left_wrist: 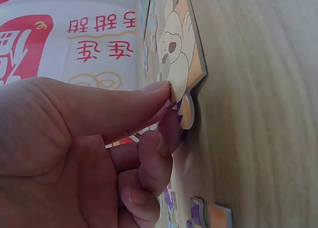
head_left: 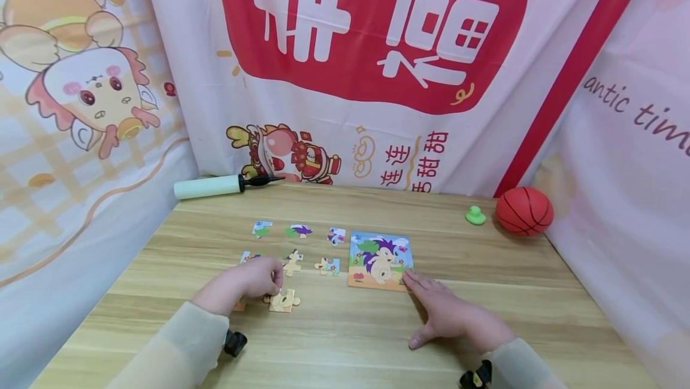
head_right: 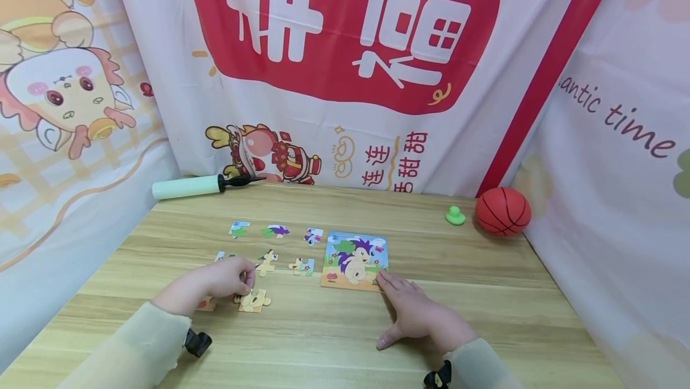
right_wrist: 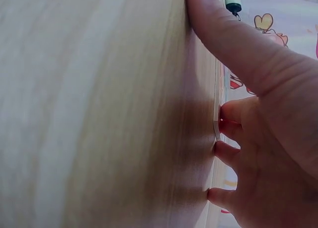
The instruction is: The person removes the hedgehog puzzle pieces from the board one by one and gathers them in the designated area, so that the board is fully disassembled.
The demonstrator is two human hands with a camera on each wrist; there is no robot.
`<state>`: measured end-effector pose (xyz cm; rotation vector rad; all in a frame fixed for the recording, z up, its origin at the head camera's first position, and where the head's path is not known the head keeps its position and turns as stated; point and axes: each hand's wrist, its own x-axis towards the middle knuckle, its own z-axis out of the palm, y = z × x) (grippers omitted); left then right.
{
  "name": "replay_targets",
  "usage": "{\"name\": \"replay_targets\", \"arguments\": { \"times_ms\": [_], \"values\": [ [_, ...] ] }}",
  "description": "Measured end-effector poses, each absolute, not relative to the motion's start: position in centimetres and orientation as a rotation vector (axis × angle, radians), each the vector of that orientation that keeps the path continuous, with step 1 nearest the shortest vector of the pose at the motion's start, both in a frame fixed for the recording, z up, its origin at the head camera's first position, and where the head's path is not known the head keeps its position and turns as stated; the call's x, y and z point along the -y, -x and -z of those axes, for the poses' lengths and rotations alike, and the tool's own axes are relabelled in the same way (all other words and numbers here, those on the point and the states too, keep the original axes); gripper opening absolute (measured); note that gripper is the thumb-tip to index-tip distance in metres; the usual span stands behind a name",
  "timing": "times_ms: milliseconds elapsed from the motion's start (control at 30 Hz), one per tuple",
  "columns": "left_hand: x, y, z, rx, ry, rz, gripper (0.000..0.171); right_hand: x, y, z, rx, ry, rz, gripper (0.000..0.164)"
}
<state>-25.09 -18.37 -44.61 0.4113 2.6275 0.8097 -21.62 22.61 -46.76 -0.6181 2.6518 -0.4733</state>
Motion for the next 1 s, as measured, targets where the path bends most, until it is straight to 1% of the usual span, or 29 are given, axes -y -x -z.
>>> {"name": "replay_targets", "arguments": {
  "times_ms": [267,500,600,800,1000],
  "values": [
    [18.5,25.3,44.1,-2.636,-0.374,-0.793,0.017,-22.6,21.6,46.7,-2.637,0.594,0.487,0.132],
    [17.3,26.5,44.0,-2.678,-0.295,-0.914,0.013,-22.5,21.6,46.5,-2.632,0.579,0.484,0.132],
    [16.0,27.1,43.3,-2.689,-0.340,-0.921,0.011,-22.5,21.5,46.5,-2.630,0.574,0.481,0.131],
    [12.3,28.0,41.8,-2.637,-0.404,-1.019,0.013,-22.5,21.5,46.4,-2.633,0.589,0.487,0.131],
    [7.7,29.0,42.3,-2.601,-0.520,-1.023,0.017,-22.6,21.5,46.6,-2.638,0.618,0.493,0.130]
  ]
}}
